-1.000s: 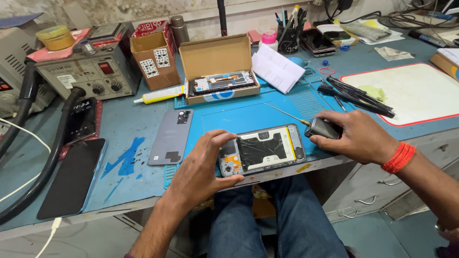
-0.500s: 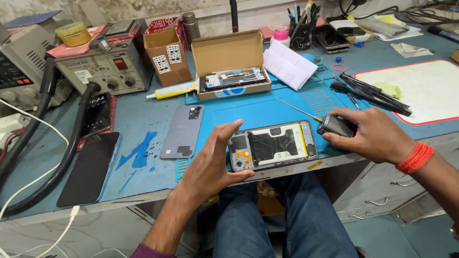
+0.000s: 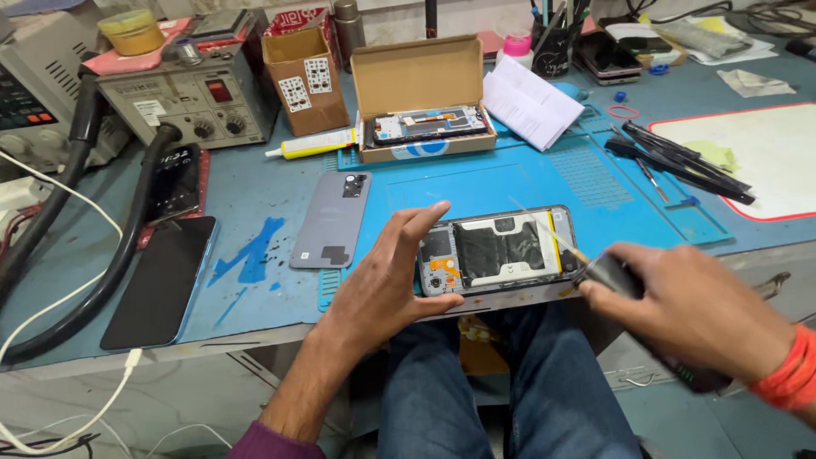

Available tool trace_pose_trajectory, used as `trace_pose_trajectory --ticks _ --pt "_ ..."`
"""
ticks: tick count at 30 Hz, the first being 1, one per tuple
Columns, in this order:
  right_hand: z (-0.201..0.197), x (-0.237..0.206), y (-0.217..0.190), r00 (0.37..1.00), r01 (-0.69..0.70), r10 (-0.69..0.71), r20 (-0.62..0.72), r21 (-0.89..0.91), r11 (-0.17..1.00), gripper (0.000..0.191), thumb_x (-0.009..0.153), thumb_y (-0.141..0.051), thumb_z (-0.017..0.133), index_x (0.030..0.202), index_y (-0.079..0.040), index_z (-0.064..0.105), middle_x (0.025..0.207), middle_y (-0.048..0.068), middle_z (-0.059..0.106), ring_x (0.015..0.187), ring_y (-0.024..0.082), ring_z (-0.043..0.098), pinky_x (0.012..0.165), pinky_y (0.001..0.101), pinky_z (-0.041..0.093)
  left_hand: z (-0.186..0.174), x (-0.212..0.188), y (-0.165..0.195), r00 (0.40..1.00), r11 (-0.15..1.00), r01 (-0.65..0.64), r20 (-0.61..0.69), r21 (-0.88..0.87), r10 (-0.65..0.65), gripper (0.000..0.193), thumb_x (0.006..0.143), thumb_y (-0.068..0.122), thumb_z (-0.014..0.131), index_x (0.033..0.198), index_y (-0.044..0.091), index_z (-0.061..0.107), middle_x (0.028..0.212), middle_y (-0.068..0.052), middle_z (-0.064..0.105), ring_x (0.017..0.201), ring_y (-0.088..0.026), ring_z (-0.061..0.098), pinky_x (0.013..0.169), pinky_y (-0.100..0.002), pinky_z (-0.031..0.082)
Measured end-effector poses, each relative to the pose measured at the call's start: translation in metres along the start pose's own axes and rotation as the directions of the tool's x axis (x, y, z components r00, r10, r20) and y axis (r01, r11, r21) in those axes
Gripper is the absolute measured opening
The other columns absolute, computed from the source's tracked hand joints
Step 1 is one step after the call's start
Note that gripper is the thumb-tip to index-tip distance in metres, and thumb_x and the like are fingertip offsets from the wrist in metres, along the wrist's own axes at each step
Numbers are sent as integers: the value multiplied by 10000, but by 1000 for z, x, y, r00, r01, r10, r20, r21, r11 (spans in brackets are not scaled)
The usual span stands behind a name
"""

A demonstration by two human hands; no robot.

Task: The person holds an opened smartphone on a blue repair mat and uses a soldering iron to work on the exposed internal board, repositioning the phone and steadying it with the other hand while applying the iron tip to different points along the edge. Another disassembled phone sits in a box on the bench.

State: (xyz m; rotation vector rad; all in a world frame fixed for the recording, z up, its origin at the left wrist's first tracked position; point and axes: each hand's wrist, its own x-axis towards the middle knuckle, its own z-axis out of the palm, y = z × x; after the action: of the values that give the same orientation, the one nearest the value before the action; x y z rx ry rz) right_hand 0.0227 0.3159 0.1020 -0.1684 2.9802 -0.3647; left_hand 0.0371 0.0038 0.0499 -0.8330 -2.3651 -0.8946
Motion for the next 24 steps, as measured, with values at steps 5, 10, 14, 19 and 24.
trace_pose_trajectory --ticks 5,10,14,19,24 --pt "10 -16 -26 1000 -10 8 20 100 995 503 874 -529 693 1027 -53 750 626 223 692 654 404 711 649 473 540 -1 0 0 1000 1000 11 1 0 -11 1092 698 292 946 1550 144 279 1379 -184 515 1248 -403 569 1022 -461 521" --pt "21 -20 -42 1000 4 -5 5 164 986 492 864 -516 698 1091 -81 746 644 222 694 683 405 710 652 466 537 1 0 -3 999 1000 -28 -18 -3 28 1102 701 300 943 1555 137 265 1378 -189 514 1250 -404 567 1031 -459 521" --pt "24 -23 -46 1000 -6 4 9 158 987 493 873 -517 699 1101 -83 744 656 234 697 698 415 705 660 474 532 2 -1 -4 999 1000 -29 -18 0 29 1103 702 300 946 1556 138 266 1379 -187 522 1254 -401 569 1031 -459 520" --pt "29 -24 -32 998 -61 61 2 136 989 513 862 -487 697 1193 -96 733 652 226 700 673 406 698 644 458 530 2 -1 -5 999 999 -38 -22 -9 37 1099 708 286 944 1562 142 268 1375 -182 529 1256 -398 572 1044 -457 518" --pt "43 -20 10 999 -25 30 -20 243 970 583 835 -521 734 1230 -93 720 692 136 712 620 286 689 592 412 553 1 0 -6 999 999 -44 -28 -17 43 1096 704 273 945 1557 136 272 1392 -197 530 1283 -405 558 1067 -459 505"
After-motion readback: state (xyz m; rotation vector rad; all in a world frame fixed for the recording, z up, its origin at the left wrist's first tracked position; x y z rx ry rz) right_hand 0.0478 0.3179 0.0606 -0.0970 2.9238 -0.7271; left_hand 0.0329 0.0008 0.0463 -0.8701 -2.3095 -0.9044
